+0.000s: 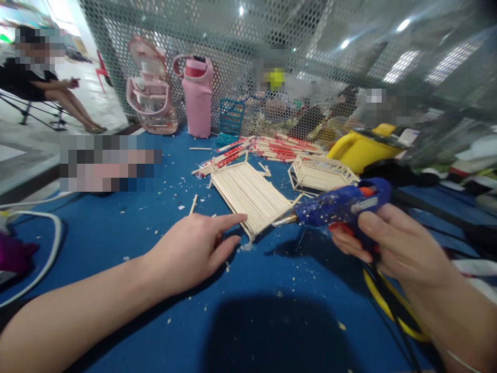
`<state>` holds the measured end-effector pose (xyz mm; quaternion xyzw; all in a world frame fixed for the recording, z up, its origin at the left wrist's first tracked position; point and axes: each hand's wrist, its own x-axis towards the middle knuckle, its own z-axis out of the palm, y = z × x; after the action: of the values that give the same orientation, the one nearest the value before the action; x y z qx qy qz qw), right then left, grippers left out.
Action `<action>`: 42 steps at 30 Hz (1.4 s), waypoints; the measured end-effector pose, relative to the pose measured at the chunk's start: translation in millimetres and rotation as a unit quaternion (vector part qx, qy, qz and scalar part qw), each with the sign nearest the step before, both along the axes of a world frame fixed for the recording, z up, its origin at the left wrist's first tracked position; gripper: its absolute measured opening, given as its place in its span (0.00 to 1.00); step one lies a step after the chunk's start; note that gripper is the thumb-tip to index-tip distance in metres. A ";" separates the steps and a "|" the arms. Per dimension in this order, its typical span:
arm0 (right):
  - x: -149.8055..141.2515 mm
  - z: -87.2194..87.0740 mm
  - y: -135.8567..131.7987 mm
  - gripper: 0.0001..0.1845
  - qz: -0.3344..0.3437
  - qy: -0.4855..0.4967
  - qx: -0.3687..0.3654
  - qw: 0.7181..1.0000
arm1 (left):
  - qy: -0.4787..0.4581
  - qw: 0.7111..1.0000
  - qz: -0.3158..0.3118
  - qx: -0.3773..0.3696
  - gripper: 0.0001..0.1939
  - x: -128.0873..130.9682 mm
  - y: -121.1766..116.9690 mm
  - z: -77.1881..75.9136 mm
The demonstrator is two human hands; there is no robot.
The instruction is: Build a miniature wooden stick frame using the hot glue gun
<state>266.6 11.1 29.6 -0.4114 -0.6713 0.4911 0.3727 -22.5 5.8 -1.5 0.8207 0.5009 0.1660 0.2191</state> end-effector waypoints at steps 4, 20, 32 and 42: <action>-2.6 1.6 7.9 0.20 0.033 0.089 -0.073 0.993 | 0.014 1.000 0.001 -0.016 0.23 0.3 0.0 0.2; -6.1 -1.9 11.1 0.17 0.076 0.132 -0.095 0.984 | 0.016 0.998 0.004 -0.054 0.25 2.3 -0.5 -2.0; -5.4 -4.0 12.7 0.35 0.123 0.242 -0.124 0.955 | 0.008 0.999 0.001 -0.034 0.29 1.3 2.2 -13.4; -10.1 -5.8 11.1 0.30 0.117 0.226 -0.097 0.962 | 0.015 1.000 0.005 -0.022 0.26 4.5 -1.3 -4.3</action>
<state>256.5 22.2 23.8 -0.2419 -0.5621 0.6745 0.4130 -18.0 4.5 -5.8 0.8158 0.5114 0.1438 0.2286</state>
